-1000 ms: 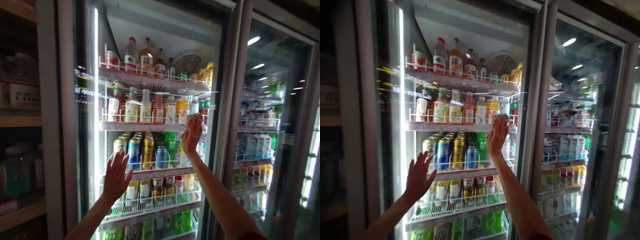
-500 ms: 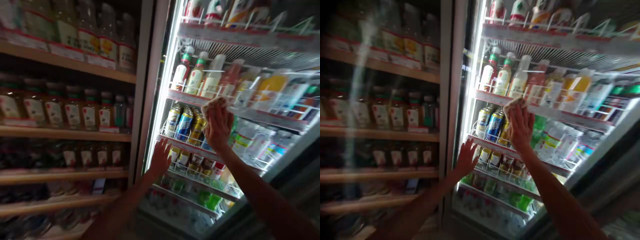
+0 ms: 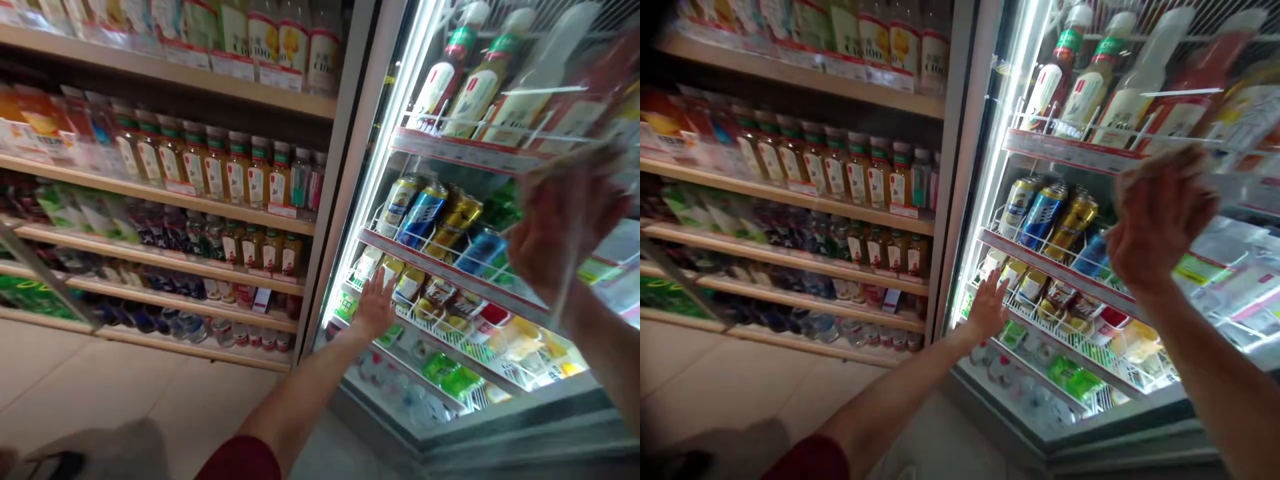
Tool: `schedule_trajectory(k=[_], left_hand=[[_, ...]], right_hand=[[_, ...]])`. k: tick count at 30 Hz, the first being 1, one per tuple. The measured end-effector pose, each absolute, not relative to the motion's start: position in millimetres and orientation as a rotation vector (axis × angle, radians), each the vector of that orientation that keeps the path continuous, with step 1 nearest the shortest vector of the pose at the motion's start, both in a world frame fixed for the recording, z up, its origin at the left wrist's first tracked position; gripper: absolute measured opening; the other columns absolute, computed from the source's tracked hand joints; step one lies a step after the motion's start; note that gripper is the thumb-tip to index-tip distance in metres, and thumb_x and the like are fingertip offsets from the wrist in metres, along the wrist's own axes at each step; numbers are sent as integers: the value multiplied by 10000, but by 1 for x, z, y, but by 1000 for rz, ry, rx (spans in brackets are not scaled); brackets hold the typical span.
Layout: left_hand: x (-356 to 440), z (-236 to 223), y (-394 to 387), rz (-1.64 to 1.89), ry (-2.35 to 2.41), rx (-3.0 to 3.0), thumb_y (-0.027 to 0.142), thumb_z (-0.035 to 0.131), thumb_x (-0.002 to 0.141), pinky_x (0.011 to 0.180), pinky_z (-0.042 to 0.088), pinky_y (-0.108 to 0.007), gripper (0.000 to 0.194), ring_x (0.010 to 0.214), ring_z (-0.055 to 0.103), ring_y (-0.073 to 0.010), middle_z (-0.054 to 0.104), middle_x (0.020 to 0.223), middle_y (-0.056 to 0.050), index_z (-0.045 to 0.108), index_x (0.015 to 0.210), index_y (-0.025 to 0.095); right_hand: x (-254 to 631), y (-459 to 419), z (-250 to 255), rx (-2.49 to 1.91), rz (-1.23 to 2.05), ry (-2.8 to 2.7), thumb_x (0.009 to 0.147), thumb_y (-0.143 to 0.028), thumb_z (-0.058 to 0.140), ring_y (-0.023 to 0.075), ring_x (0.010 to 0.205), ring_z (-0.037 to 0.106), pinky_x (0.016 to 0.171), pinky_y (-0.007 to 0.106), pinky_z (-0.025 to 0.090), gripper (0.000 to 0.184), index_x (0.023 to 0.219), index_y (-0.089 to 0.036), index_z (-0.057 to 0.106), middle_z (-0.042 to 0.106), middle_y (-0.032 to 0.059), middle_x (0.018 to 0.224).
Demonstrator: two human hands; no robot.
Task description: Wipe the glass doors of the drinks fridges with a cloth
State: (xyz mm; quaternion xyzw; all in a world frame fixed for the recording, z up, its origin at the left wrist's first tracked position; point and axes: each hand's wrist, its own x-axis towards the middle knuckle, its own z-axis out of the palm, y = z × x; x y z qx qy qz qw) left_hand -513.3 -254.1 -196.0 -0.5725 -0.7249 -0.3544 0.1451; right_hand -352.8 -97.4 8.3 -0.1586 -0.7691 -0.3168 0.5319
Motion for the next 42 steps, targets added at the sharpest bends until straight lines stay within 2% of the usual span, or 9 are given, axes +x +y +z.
schedule_trajectory(k=[5, 12, 15, 17, 19, 26, 32, 39, 42], left_hand=[[-490, -195, -255, -956, -2031, -1735, 233, 481, 788, 1115, 231, -462, 616, 1393, 129, -252, 181, 1496, -147, 295, 1363, 115], [-503, -175, -249, -988, -1830, -1673, 139, 445, 777, 1091, 285, -471, 568, 1381, 186, -252, 283, 1454, -169, 335, 1333, 108], [-511, -163, -238, -1011, -1634, -1640, 145, 423, 810, 1078, 305, -475, 540, 1376, 205, -246, 313, 1438, -173, 318, 1340, 127], [-517, -155, -234, -994, -1513, -1650, 142, 416, 825, 1077, 302, -481, 531, 1376, 208, -245, 322, 1434, -164, 310, 1345, 148], [-525, -145, -231, -961, -1402, -1668, 138, 421, 832, 1078, 295, -489, 527, 1377, 201, -253, 324, 1434, -157, 310, 1347, 160], [-573, -99, -213, -1009, -1226, -1598, 189, 472, 837, 1085, 260, -518, 610, 1377, 188, -283, 212, 1492, -116, 240, 1400, 216], [-596, -105, -202, -972, -1148, -1647, 200, 498, 818, 1096, 221, -528, 656, 1382, 158, -289, 147, 1513, -77, 219, 1409, 260], [-607, -109, -201, -975, -1084, -1720, 182, 502, 819, 1099, 230, -506, 642, 1378, 180, -276, 199, 1498, -89, 243, 1404, 249], [-612, -116, -203, -1009, -1073, -1747, 171, 495, 821, 1098, 234, -506, 632, 1375, 191, -273, 230, 1487, -96, 251, 1401, 230]], right_hand=[[-327, -113, -104, -56, -1064, -2383, 820, -131, 434, 229, 1305, 365, 1106, 477, 226, 561, 1367, -240, 376, 465, 37, 1377], [-306, -80, 17, -533, -901, -1621, 874, -281, 389, 305, 1368, 214, 1081, 568, 125, 519, 1360, -101, 384, 321, 178, 1445], [-305, -93, -22, -374, -959, -1786, 860, -175, 364, 251, 1396, 146, 1122, 497, 88, 536, 1387, -81, 328, 380, 177, 1413], [-301, -102, -75, -245, -1104, -1966, 831, -137, 419, 129, 1361, 260, 1144, 361, 162, 512, 1320, -285, 431, 483, -4, 1364], [-290, -102, -105, -123, -1157, -2194, 826, -129, 446, 114, 1356, 271, 1150, 364, 171, 501, 1291, -316, 453, 466, -43, 1376], [-284, -84, -10, -838, -867, -1513, 863, -161, 354, 283, 1402, 112, 1095, 613, 141, 647, 1456, -170, 95, 248, 120, 1487], [-327, -113, -102, -381, -1125, -2073, 847, -178, 435, 170, 1392, 185, 1159, 443, 155, 609, 1419, -266, 245, 429, -3, 1403], [-334, -94, -33, -964, -853, -1356, 869, -163, 312, 288, 1397, 137, 1072, 613, 199, 668, 1457, -179, -6, 239, 121, 1490], [-368, -111, -77, -747, -986, -1753, 872, -184, 360, 222, 1389, 197, 1117, 511, 224, 655, 1454, -268, 71, 369, 27, 1439]])
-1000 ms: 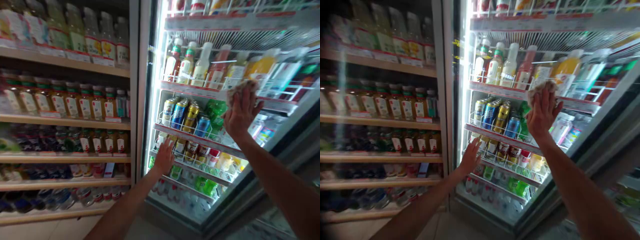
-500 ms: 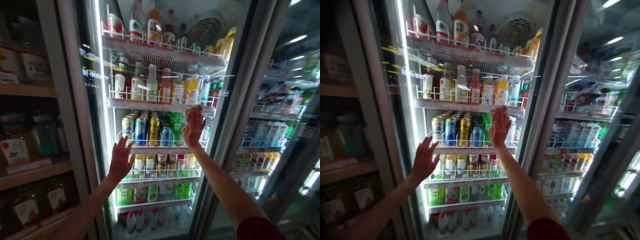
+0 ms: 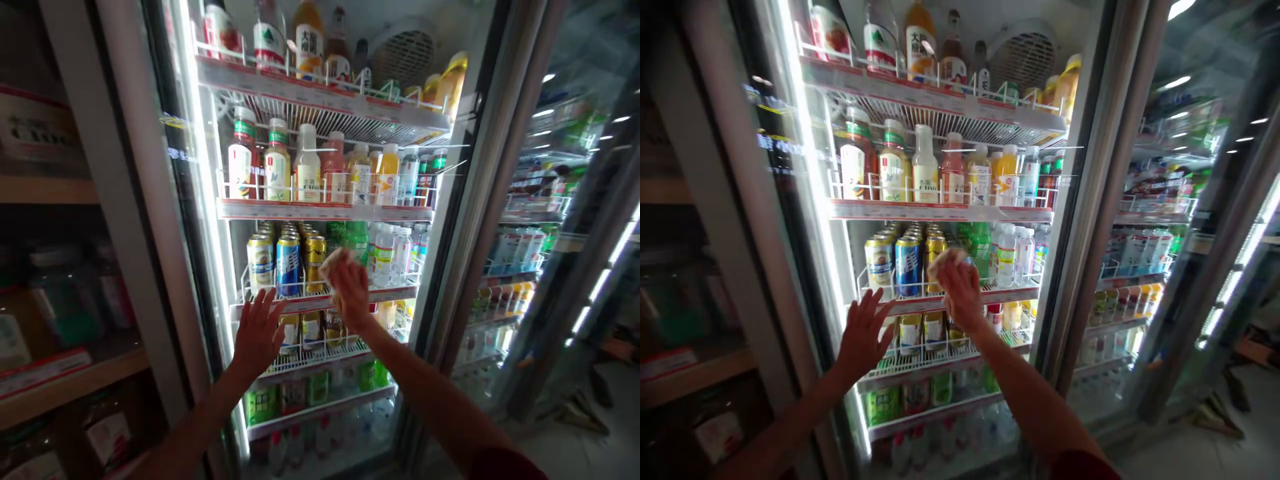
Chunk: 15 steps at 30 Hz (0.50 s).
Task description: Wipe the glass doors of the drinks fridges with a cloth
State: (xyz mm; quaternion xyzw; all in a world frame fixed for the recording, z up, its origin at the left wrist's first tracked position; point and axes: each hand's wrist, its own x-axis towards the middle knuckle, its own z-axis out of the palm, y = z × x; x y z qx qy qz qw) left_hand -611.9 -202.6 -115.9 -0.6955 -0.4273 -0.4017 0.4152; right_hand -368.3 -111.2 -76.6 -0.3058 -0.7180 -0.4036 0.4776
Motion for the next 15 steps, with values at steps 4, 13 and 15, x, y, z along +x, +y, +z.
schedule_trajectory(k=[4, 13, 15], left_hand=[[-624, -131, -208, -958, -1072, -1807, 148, 480, 819, 1098, 253, -488, 607, 1366, 223, -259, 268, 1472, -93, 283, 1388, 227], [-624, -141, -222, -918, -1140, -1785, 128, 460, 819, 1093, 279, -471, 588, 1362, 233, -250, 312, 1451, -103, 305, 1381, 210], [-624, -144, -225, -899, -1168, -1783, 131, 458, 820, 1085, 296, -469, 582, 1356, 252, -249, 328, 1443, -105, 311, 1377, 212]], right_hand=[[-384, -133, -113, -427, -1188, -2138, 887, -197, 382, 128, 1391, 177, 1167, 412, 159, 557, 1398, -371, 246, 391, -99, 1418], [-400, -129, -92, -457, -994, -2076, 854, -129, 403, 158, 1377, 234, 1143, 442, 233, 673, 1437, -330, 134, 426, -41, 1401], [-389, -127, -110, -264, -1078, -2269, 846, -121, 427, 104, 1367, 243, 1142, 373, 257, 648, 1414, -343, 208, 423, -81, 1400]])
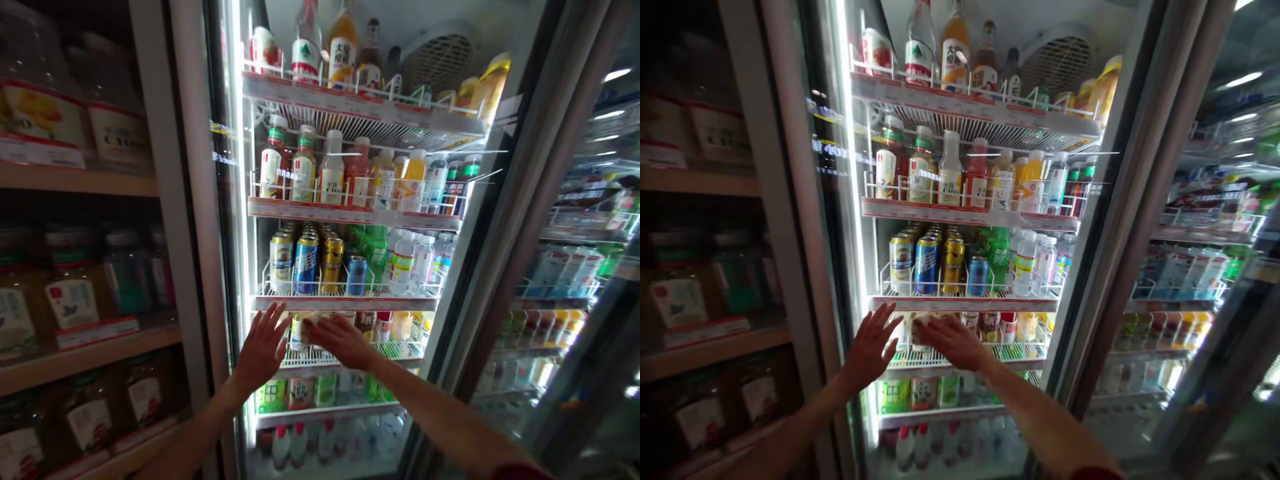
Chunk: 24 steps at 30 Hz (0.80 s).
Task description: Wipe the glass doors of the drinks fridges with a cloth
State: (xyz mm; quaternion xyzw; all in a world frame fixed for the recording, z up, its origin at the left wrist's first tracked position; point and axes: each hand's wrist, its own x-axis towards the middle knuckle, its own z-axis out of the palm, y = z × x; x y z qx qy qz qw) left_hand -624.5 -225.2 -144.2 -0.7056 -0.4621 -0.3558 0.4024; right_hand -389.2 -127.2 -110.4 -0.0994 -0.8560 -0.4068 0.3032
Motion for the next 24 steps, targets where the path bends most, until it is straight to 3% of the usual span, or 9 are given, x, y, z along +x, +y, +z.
schedule_trajectory(k=[2, 6, 8, 10, 12, 16, 19, 21, 24], left_hand=[[-626, -146, -228, -895, -1193, -1767, 136, 457, 823, 1077, 312, -472, 580, 1348, 274, -246, 336, 1439, -107, 305, 1377, 216], [-619, -144, -229, -936, -1233, -1730, 144, 469, 825, 1070, 322, -485, 596, 1351, 270, -258, 288, 1464, -105, 281, 1384, 228], [-612, -145, -229, -953, -1253, -1722, 147, 482, 821, 1071, 320, -488, 607, 1359, 248, -271, 258, 1477, -103, 276, 1386, 228], [-604, -148, -229, -948, -1265, -1724, 150, 484, 821, 1072, 318, -492, 614, 1362, 236, -278, 245, 1482, -100, 268, 1390, 231], [-599, -152, -230, -922, -1258, -1738, 149, 481, 821, 1073, 318, -489, 622, 1361, 241, -276, 250, 1481, -95, 258, 1395, 237], [-594, -151, -233, -905, -1261, -1729, 148, 486, 820, 1076, 307, -489, 634, 1360, 247, -277, 244, 1483, -96, 244, 1399, 238], [-590, -143, -234, -937, -1278, -1689, 156, 486, 823, 1072, 305, -498, 633, 1365, 232, -283, 226, 1489, -102, 236, 1400, 231], [-590, -138, -234, -946, -1295, -1666, 162, 481, 825, 1067, 310, -499, 628, 1369, 218, -287, 209, 1494, -106, 237, 1400, 225], [-597, -135, -234, -928, -1330, -1630, 169, 471, 827, 1064, 312, -498, 628, 1369, 216, -284, 198, 1498, -104, 231, 1405, 228]], right_hand=[[-369, -117, -94, -286, -1095, -2202, 843, -134, 446, 126, 1379, 217, 1150, 408, 230, 656, 1420, -321, 195, 394, -62, 1422], [-340, -96, -25, -669, -935, -1597, 861, -152, 381, 284, 1404, 92, 1104, 630, 102, 693, 1458, -194, 31, 263, 94, 1484], [-338, -100, -29, -608, -969, -1583, 867, -163, 360, 256, 1409, 78, 1128, 582, 100, 666, 1457, -176, 53, 253, 89, 1489], [-337, -110, -59, -422, -1084, -1782, 872, -193, 379, 146, 1402, 137, 1168, 410, 151, 603, 1436, -266, 180, 320, -19, 1467], [-327, -115, -85, -276, -1176, -1987, 872, -207, 406, 100, 1390, 171, 1167, 347, 170, 546, 1389, -332, 288, 359, -82, 1441], [-293, -96, -58, -564, -1066, -1747, 861, -160, 411, 200, 1404, 136, 1149, 502, 115, 629, 1437, -257, 177, 260, 16, 1490], [-292, -87, -35, -741, -912, -1475, 857, -154, 385, 253, 1405, 116, 1115, 570, 145, 677, 1455, -218, 73, 207, 71, 1505], [-307, -95, -54, -608, -965, -1711, 849, -160, 401, 231, 1407, 108, 1133, 527, 157, 663, 1451, -206, 128, 277, 55, 1483], [-333, -112, -91, -274, -1112, -2098, 847, -161, 431, 152, 1404, 127, 1173, 424, 113, 541, 1374, -253, 349, 388, -25, 1430]])
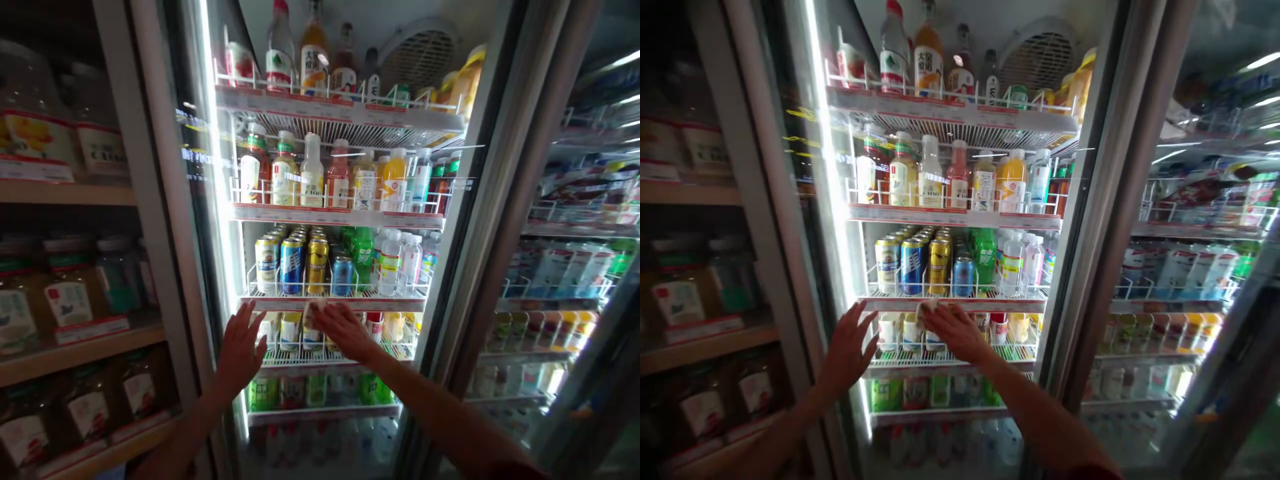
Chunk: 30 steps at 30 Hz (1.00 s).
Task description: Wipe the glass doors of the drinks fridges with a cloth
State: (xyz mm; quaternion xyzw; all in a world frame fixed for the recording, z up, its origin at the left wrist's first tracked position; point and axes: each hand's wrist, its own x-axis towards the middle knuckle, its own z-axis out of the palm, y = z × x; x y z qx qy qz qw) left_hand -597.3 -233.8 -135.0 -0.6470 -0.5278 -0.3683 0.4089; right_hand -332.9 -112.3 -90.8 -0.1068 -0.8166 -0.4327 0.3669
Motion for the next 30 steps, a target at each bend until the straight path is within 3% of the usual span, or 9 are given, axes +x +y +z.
schedule_trajectory(k=[2, 4, 7, 13, 17, 19, 24, 26, 30], left_hand=[[-607, -134, -233, -907, -1354, -1595, 177, 461, 832, 1072, 296, -497, 635, 1369, 221, -278, 209, 1494, -109, 211, 1414, 221], [-618, -133, -233, -884, -1370, -1566, 187, 446, 841, 1083, 272, -493, 631, 1368, 225, -272, 243, 1482, -118, 196, 1420, 205], [-630, -133, -235, -860, -1383, -1558, 180, 420, 849, 1088, 258, -487, 602, 1363, 242, -265, 294, 1459, -127, 212, 1414, 191], [-647, -144, -245, -826, -1457, -1555, 163, 378, 851, 1076, 269, -487, 567, 1359, 253, -264, 314, 1448, -138, 237, 1401, 175], [-657, -147, -249, -837, -1453, -1576, 182, 385, 856, 1078, 277, -472, 583, 1358, 258, -251, 308, 1454, -119, 206, 1410, 202], [-657, -147, -249, -846, -1427, -1565, 187, 393, 858, 1073, 281, -482, 596, 1361, 250, -259, 293, 1459, -130, 188, 1417, 193], [-644, -141, -249, -842, -1245, -1668, 178, 421, 855, 1083, 274, -482, 624, 1359, 254, -256, 288, 1462, -125, 178, 1430, 193], [-637, -136, -247, -874, -1201, -1708, 166, 430, 853, 1088, 269, -481, 645, 1364, 242, -253, 256, 1477, -110, 157, 1436, 206], [-621, -130, -238, -957, -1150, -1746, 158, 455, 844, 1099, 245, -486, 677, 1370, 222, -259, 214, 1494, -86, 141, 1440, 225]], right_hand=[[-348, -116, -88, -261, -1112, -2104, 854, -156, 425, 136, 1401, 135, 1176, 425, 60, 486, 1326, -273, 416, 414, -38, 1412], [-365, -114, -64, -424, -1007, -1964, 861, -158, 410, 172, 1402, 138, 1163, 480, 27, 488, 1341, -244, 400, 415, 5, 1414], [-397, -117, -42, -516, -895, -1830, 860, -166, 405, 218, 1392, 176, 1151, 516, 45, 498, 1356, -199, 384, 414, 57, 1412], [-430, -141, -93, -75, -1079, -2202, 842, -137, 428, 141, 1383, 190, 1172, 377, 142, 478, 1312, -226, 432, 348, -35, 1454], [-437, -132, -58, -415, -963, -1955, 856, -146, 416, 195, 1406, 111, 1158, 497, 24, 489, 1338, -227, 400, 347, 7, 1455], [-440, -131, -52, -553, -900, -1881, 854, -166, 424, 231, 1404, 115, 1143, 534, 30, 497, 1349, -202, 391, 352, 44, 1451], [-410, -138, -103, -307, -1089, -2109, 857, -170, 426, 182, 1397, 140, 1164, 460, 11, 422, 1265, -252, 493, 410, -33, 1417], [-382, -129, -99, -428, -1076, -2013, 864, -173, 405, 181, 1401, 129, 1160, 459, 19, 465, 1323, -240, 431, 383, -12, 1435], [-327, -99, -62, -944, -859, -1465, 881, -219, 330, 242, 1396, 154, 1116, 535, 107, 597, 1448, -169, 151, 241, 104, 1494]])
